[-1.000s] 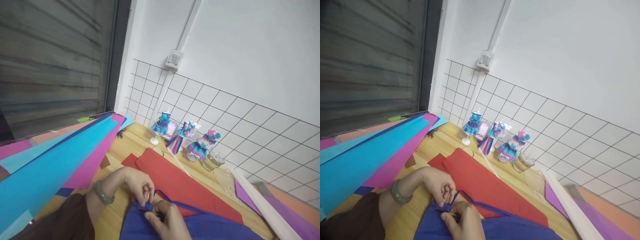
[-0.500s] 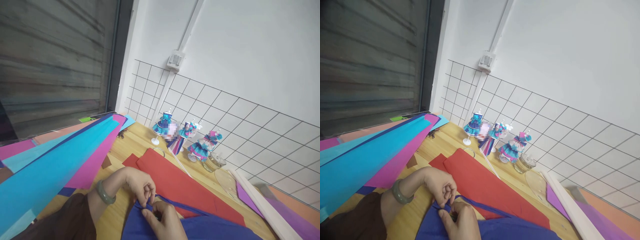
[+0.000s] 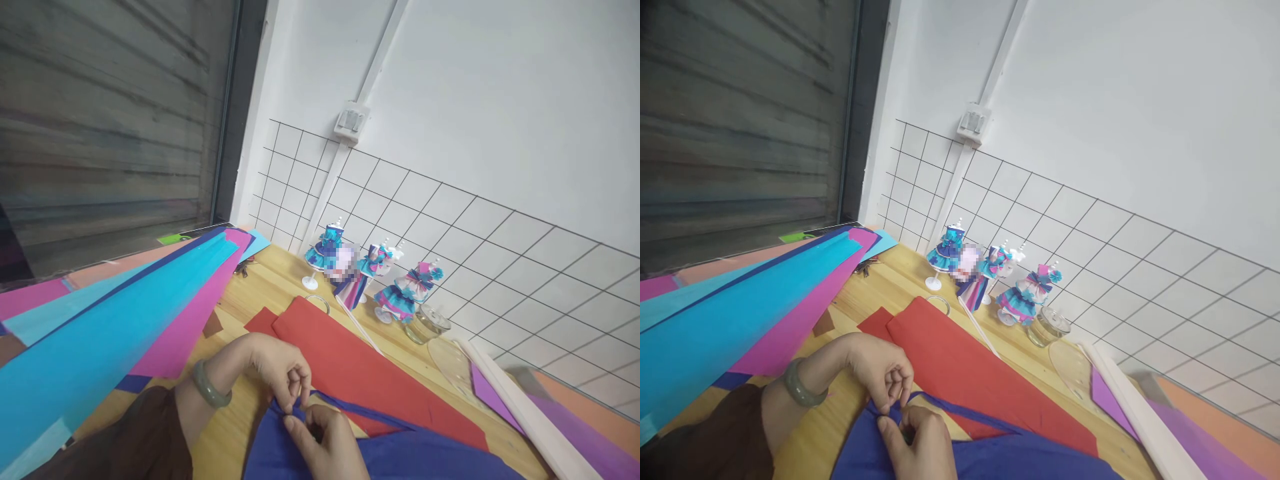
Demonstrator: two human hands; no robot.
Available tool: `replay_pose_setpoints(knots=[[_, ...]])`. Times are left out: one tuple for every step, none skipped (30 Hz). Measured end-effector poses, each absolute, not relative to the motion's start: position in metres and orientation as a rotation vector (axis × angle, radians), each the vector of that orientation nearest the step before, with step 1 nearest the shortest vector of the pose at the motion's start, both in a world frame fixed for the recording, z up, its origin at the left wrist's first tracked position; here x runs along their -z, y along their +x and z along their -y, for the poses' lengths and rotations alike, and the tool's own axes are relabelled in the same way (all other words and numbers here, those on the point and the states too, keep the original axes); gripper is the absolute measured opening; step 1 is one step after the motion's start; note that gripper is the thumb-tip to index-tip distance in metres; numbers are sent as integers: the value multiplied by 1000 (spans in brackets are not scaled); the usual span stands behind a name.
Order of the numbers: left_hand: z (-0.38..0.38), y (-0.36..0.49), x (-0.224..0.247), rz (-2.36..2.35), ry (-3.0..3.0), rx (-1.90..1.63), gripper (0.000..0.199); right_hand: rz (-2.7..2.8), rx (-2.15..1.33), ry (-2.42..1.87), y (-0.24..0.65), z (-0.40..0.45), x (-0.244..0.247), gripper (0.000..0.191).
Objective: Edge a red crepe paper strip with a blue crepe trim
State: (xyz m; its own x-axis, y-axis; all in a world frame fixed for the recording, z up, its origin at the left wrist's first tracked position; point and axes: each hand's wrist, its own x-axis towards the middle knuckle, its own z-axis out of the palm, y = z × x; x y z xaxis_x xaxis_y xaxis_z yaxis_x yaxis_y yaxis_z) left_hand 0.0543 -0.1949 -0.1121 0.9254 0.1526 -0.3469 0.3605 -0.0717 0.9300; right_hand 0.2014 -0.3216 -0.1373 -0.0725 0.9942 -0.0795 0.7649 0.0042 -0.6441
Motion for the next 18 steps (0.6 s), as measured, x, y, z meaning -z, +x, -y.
replay_pose_setpoints(knots=[[195,54,112,-397,1649,178,41,1878,-779,-1804,201,322,137,41],[194,54,111,-394,1649,176,42,1869,-789,-1799,200,322,137,41],[194,54,111,-391,1649,173,42,1855,-792,-1794,200,323,137,41],[194,54,111,-388,1649,168,43,1845,-801,-1789,200,323,137,41],[194,54,110,-385,1649,163,43,1835,-812,-1789,199,324,137,40],[194,54,110,-381,1650,161,43,1826,-819,-1796,199,324,136,40],[194,54,110,-377,1651,164,43,1813,-817,-1805,198,325,136,40],[194,53,110,-372,1652,167,44,1806,-814,-1813,198,325,135,40],[194,53,110,-367,1654,172,44,1806,-819,-1818,198,325,135,40],[193,53,110,-363,1656,176,44,1812,-829,-1817,198,325,135,40],[193,53,110,-359,1658,178,44,1819,-834,-1813,198,324,135,40],[192,53,110,-355,1660,177,44,1826,-842,-1806,198,323,135,40],[192,53,110,-352,1661,177,44,1832,-851,-1799,198,323,136,41],[192,53,110,-351,1662,175,44,1836,-857,-1792,198,322,136,41],[191,53,110,-350,1662,175,44,1834,-853,-1787,198,322,137,41],[191,53,111,-351,1661,176,44,1831,-846,-1785,198,321,137,41],[191,53,111,-352,1660,177,44,1828,-844,-1784,198,321,138,41],[191,53,111,-354,1659,178,44,1829,-844,-1782,198,321,138,41]])
